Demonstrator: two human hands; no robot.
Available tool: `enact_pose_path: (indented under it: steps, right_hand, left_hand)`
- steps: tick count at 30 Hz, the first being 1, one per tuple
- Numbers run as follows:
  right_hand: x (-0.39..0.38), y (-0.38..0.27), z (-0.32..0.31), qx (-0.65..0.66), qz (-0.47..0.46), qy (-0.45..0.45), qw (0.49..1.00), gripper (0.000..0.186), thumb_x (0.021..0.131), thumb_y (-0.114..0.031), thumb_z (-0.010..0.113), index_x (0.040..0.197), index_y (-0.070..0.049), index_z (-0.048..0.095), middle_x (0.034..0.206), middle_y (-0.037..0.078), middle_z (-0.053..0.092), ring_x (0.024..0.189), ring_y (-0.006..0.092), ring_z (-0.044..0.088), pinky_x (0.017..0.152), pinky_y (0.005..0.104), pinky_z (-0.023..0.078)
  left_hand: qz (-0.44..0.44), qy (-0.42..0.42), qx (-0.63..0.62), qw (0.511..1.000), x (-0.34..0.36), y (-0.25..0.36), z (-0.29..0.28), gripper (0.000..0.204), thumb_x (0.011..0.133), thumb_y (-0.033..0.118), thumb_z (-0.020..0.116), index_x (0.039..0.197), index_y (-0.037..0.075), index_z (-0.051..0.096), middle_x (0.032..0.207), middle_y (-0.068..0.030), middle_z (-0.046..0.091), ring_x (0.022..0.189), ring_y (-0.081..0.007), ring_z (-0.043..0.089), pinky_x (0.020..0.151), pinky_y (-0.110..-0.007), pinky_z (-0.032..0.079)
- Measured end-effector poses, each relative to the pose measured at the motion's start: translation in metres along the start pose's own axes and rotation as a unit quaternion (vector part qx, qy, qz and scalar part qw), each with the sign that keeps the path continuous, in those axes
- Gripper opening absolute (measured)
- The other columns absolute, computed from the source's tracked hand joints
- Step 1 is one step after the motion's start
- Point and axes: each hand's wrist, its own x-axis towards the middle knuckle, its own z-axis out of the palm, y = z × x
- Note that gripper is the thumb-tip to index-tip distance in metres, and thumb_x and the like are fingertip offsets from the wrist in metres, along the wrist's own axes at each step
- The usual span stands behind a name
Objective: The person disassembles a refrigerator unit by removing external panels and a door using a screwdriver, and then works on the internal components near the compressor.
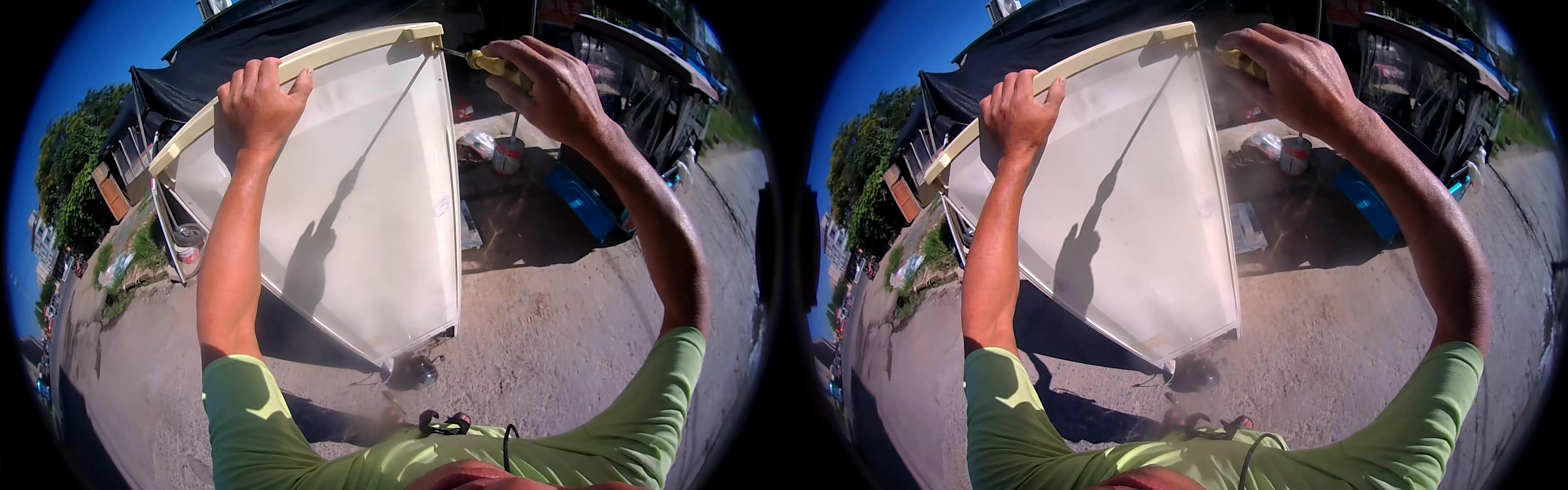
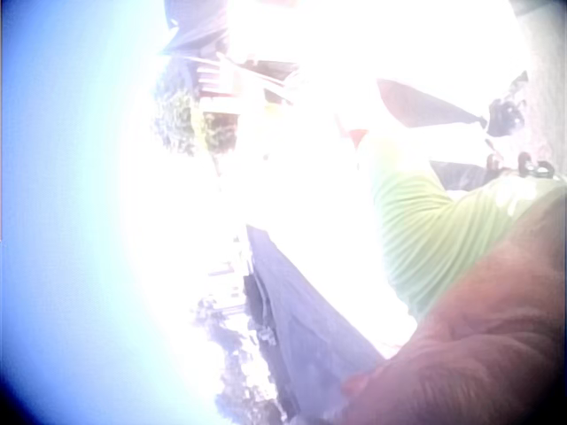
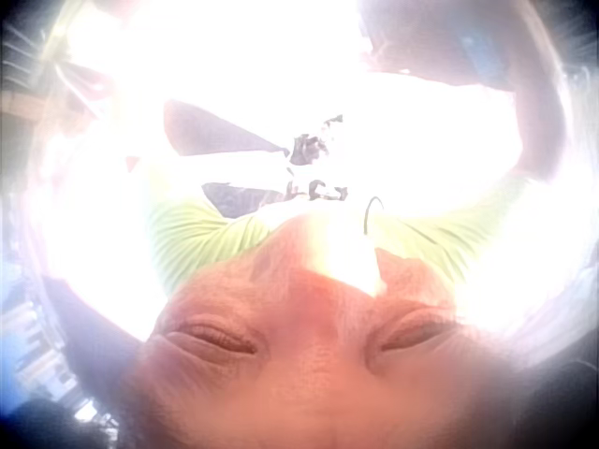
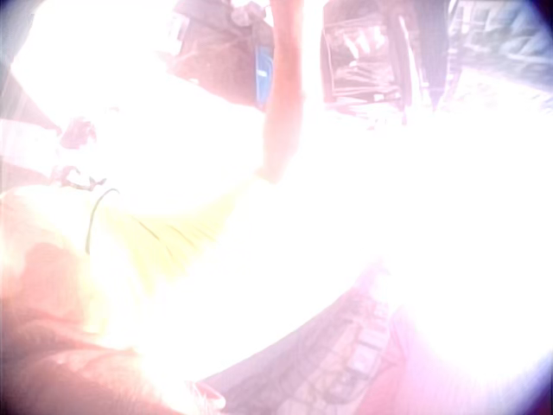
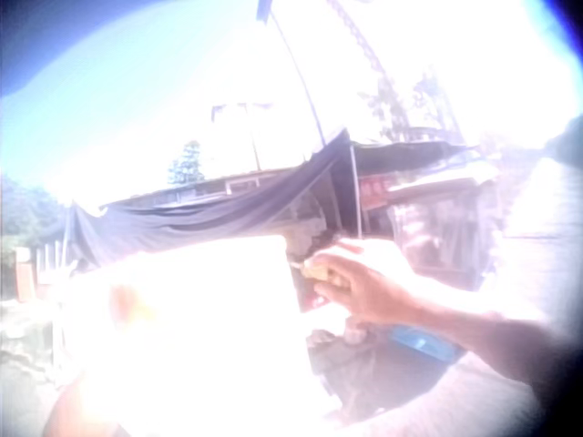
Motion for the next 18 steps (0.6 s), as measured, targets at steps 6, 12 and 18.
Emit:
enact_pose_path:
  steps: [6,12,18]
  right_hand:
    - [0.010,-0.016,-0.011,0.137,0.270,-0.062,0.951,0.039,0.098,-0.041,0.067,0.116,-0.006,0.069,0.098,0.017,0.075,0.084,0.0286,0.076,0.073,0.0389,0.063]
    - [0.005,0.022,-0.006,-0.087,-0.148,-0.019,0.985,0.033,0.091,-0.014,0.075,0.122,-0.013,0.063,0.101,0.012,0.067,0.096,0.0272,0.070,0.064,0.0321,0.060]
    - [-0.001,0.001,0.003,0.034,0.147,-0.002,0.989,0.040,0.101,-0.034,0.062,0.136,-0.015,0.057,0.103,0.018,0.072,0.073,0.0298,0.073,0.061,0.0351,0.061]
  left_hand:
    - [-0.004,-0.007,0.009,1.000,-0.001,0.001,-0.001,0.037,0.087,0.050,0.068,0.095,0.014,0.069,0.092,-0.0013,0.067,0.089,-0.0220,0.063,0.081,-0.042,0.043]
    - [0.011,0.030,-0.006,0.999,-0.001,-0.001,0.004,0.036,0.085,0.048,0.069,0.089,0.012,0.066,0.086,-0.0020,0.065,0.085,-0.0233,0.062,0.079,-0.042,0.044]
    - [-0.002,-0.012,0.009,1.000,0.001,0.001,-0.001,0.038,0.088,0.050,0.068,0.098,0.014,0.069,0.092,-0.0017,0.067,0.089,-0.0223,0.063,0.081,-0.043,0.043]
